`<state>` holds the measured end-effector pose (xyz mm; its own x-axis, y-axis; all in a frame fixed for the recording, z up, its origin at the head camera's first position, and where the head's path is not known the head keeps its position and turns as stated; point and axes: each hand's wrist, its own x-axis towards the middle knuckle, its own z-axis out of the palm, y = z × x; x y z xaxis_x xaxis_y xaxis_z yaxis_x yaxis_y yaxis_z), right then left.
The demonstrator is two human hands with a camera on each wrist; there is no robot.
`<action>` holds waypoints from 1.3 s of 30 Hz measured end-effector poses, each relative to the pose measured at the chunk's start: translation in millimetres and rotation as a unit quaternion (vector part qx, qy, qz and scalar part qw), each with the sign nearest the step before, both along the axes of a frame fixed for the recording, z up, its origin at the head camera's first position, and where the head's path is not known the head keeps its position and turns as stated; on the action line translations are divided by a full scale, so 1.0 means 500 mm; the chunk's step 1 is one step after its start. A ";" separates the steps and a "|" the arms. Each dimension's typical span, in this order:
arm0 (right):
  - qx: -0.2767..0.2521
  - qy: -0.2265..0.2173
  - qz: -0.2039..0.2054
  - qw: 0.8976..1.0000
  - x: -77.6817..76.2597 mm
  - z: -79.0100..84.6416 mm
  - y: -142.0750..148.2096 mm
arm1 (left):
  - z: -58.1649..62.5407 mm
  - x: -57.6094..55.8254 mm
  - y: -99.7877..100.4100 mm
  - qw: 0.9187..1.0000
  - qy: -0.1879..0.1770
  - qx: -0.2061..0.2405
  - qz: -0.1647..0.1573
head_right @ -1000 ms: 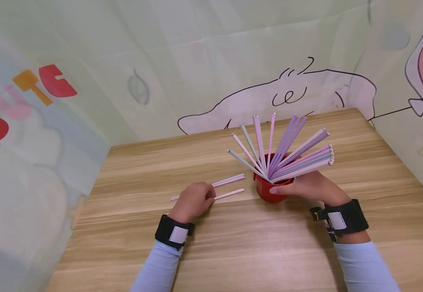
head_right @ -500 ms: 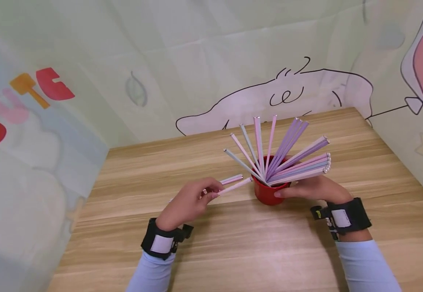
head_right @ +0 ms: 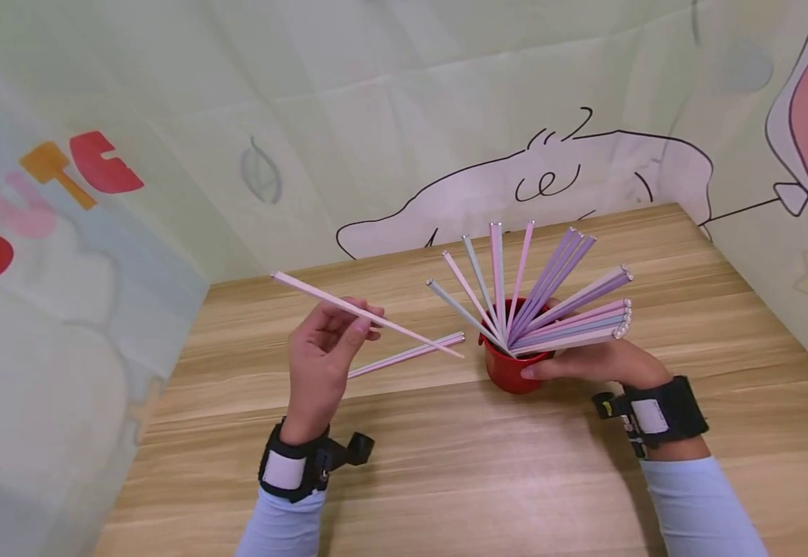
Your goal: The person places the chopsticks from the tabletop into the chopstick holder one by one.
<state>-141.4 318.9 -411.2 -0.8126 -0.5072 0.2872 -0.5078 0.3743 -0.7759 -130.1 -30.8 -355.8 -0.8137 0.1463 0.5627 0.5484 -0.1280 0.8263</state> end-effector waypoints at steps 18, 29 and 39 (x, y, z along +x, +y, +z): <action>-0.001 -0.001 -0.015 1.000 0.001 -0.001 -0.008 | -0.049 0.002 0.128 0.992 0.017 -0.081 0.091; -0.014 -0.014 0.003 1.000 -0.001 -0.001 -0.006 | -0.049 -0.006 0.148 0.953 0.121 -0.222 0.168; 0.009 -0.012 -0.017 1.000 -0.001 -0.002 -0.009 | -0.066 -0.008 0.162 0.902 0.114 -0.388 0.152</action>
<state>-141.9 314.3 -412.4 -0.8361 -0.4838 0.2588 -0.4760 0.4051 -0.7805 -134.1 50.4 -388.6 -0.7588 0.3569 0.5448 0.6273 0.6255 0.4640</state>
